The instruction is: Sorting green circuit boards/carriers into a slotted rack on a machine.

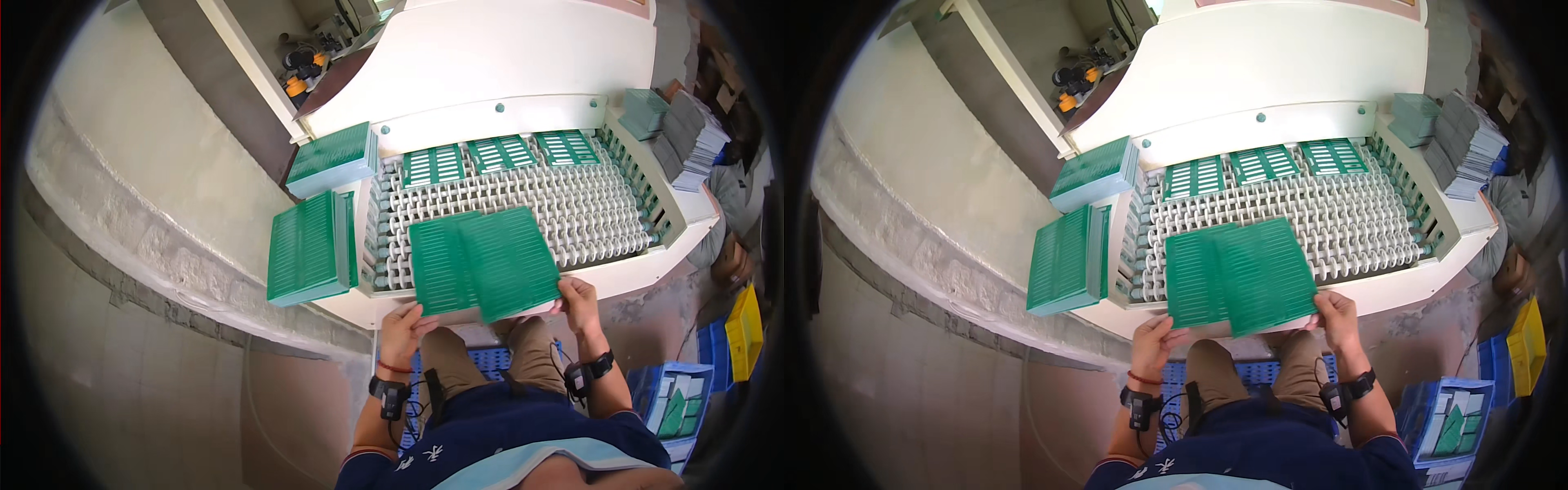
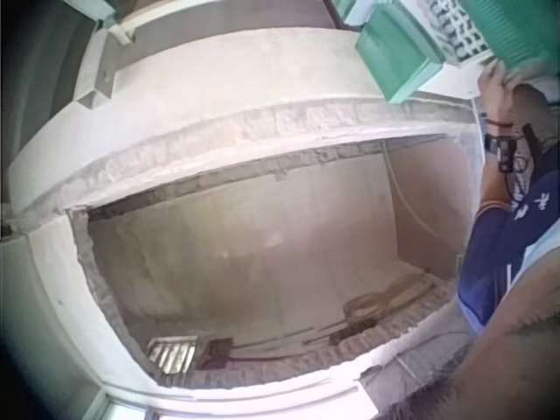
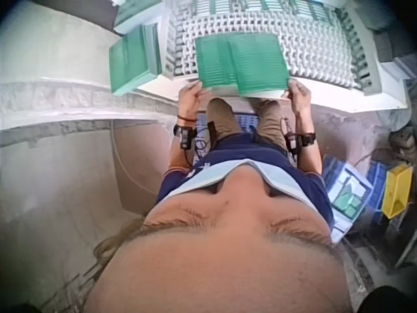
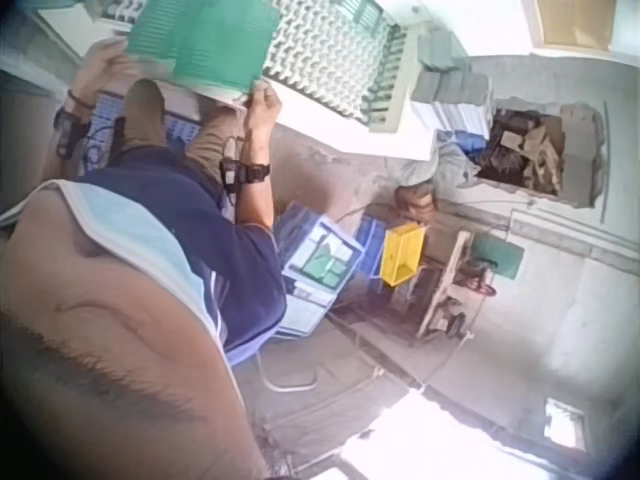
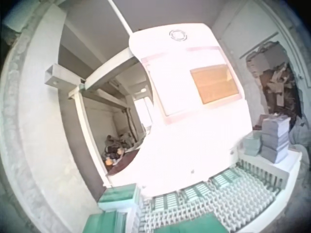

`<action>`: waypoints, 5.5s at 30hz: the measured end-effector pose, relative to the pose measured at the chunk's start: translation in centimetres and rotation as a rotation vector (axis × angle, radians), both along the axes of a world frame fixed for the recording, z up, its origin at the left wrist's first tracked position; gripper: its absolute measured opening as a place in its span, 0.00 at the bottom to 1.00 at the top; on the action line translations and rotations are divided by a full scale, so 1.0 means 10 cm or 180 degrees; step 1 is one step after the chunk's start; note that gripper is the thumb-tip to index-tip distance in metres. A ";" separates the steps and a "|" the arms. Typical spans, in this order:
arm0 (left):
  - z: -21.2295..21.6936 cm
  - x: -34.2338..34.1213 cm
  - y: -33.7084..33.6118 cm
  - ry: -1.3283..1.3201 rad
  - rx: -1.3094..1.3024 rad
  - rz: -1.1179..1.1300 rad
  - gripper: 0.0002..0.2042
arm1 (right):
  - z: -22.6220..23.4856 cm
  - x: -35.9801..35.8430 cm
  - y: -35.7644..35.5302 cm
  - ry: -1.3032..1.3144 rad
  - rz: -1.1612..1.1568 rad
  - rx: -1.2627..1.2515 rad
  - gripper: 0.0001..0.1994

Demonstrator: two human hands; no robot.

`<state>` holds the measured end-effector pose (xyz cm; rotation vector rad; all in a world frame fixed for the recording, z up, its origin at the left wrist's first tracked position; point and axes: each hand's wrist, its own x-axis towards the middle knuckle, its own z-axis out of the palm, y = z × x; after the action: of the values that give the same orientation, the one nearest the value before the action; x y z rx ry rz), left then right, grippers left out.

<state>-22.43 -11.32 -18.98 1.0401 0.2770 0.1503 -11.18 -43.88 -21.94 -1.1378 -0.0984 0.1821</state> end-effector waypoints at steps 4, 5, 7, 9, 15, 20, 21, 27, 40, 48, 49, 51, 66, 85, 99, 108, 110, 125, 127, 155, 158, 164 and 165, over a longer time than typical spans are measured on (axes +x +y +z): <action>0.09 0.07 0.08 0.0098 0.0445 0.0180 0.11 | 0.07 0.17 -0.32 0.0059 -0.0514 -0.0552 0.10; 0.11 0.08 0.07 0.0158 0.0668 0.0328 0.11 | 0.12 0.22 -0.35 -0.0060 -0.0611 -0.0986 0.11; 0.19 0.06 0.02 0.0416 0.1494 0.0556 0.12 | 0.22 0.27 -0.46 -0.0398 -0.0898 -0.1885 0.12; 0.27 0.04 -0.05 0.0643 0.2326 0.0789 0.12 | 0.19 0.38 -0.66 -0.0536 -0.1164 -0.2279 0.12; 0.22 0.02 -0.19 -0.0882 0.5747 0.1782 0.17 | 0.00 0.54 -1.45 -0.0201 -0.1650 -0.1127 0.11; 0.14 0.15 -0.23 -0.1389 0.6806 0.0703 0.22 | -0.11 0.84 -1.90 -0.0199 -0.1871 -0.1530 0.12; 0.13 0.19 -0.25 -0.1435 0.6796 0.0690 0.22 | -0.16 0.92 -2.00 -0.0308 -0.1900 -0.2296 0.11; 0.15 0.34 -0.10 -0.1040 0.6992 0.0443 0.26 | 0.32 0.79 -1.60 -0.0658 -0.2396 -0.4152 0.17; 0.30 0.62 -0.16 -0.0873 0.6887 0.0587 0.38 | 0.47 0.89 -1.18 -0.1653 -0.1492 -0.4699 0.24; 0.50 0.24 -0.14 -0.1196 0.6447 0.0938 0.33 | 0.51 0.96 -1.12 -0.1924 -0.1397 -0.4730 0.22; 0.60 0.15 -0.16 -0.1590 0.6280 0.0867 0.32 | 0.57 0.91 -1.10 -0.1984 -0.1506 -0.4752 0.22; 0.80 -0.09 -0.13 -0.2238 0.6022 0.1013 0.28 | 0.65 0.79 -1.06 -0.2101 -0.1573 -0.4431 0.21; 1.38 -0.52 1.14 0.1008 0.5115 0.3618 0.21 | 1.56 0.04 2.01 -0.2381 0.1915 -0.1673 0.16; 1.36 -0.52 1.11 0.0940 0.6099 0.3781 0.21 | 1.80 -0.01 3.04 -0.1005 0.2099 -0.1524 0.19; 1.28 -0.61 0.50 -0.0184 0.6183 0.3543 0.20 | 1.50 0.07 2.31 -0.0139 0.1865 -0.0211 0.15; 0.29 -0.59 -0.10 -0.0898 -0.0254 -0.0454 0.24 | 0.65 -0.29 0.65 -0.0015 0.1050 0.0130 0.07; 0.21 -0.50 -0.27 -0.0744 -0.0650 -0.0843 0.25 | 0.51 -0.39 0.53 0.0071 0.0911 0.0125 0.07; -0.24 -0.36 -0.23 -0.0202 -0.0574 -0.0236 0.17 | 0.19 -0.30 0.19 0.0113 0.0480 -0.0688 0.07; -0.13 -0.36 -0.16 -0.0267 -0.0573 -0.0226 0.16 | 0.12 -0.28 -0.02 0.0066 0.0277 -0.0621 0.08; -0.03 0.08 -0.09 -0.0116 -0.0468 0.0317 0.16 | 0.47 0.25 -0.41 0.0065 -0.1371 -0.1736 0.11; -0.05 0.07 -0.15 -0.0126 -0.0517 0.0282 0.16 | 0.46 0.36 -0.24 0.0067 -0.1329 -0.1937 0.12; -0.10 -0.10 -0.06 -0.0089 -0.0154 0.0387 0.16 | 0.38 0.44 -0.50 -0.0737 -0.2039 -0.3738 0.11; -0.09 -0.13 -0.04 -0.0090 -0.0165 0.0384 0.16 | 0.33 0.48 -0.65 -0.0781 -0.2094 -0.3469 0.11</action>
<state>-23.72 -11.75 -19.90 0.9694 0.3167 0.2650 -6.37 -50.34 -18.64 -2.2044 0.1902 -0.5671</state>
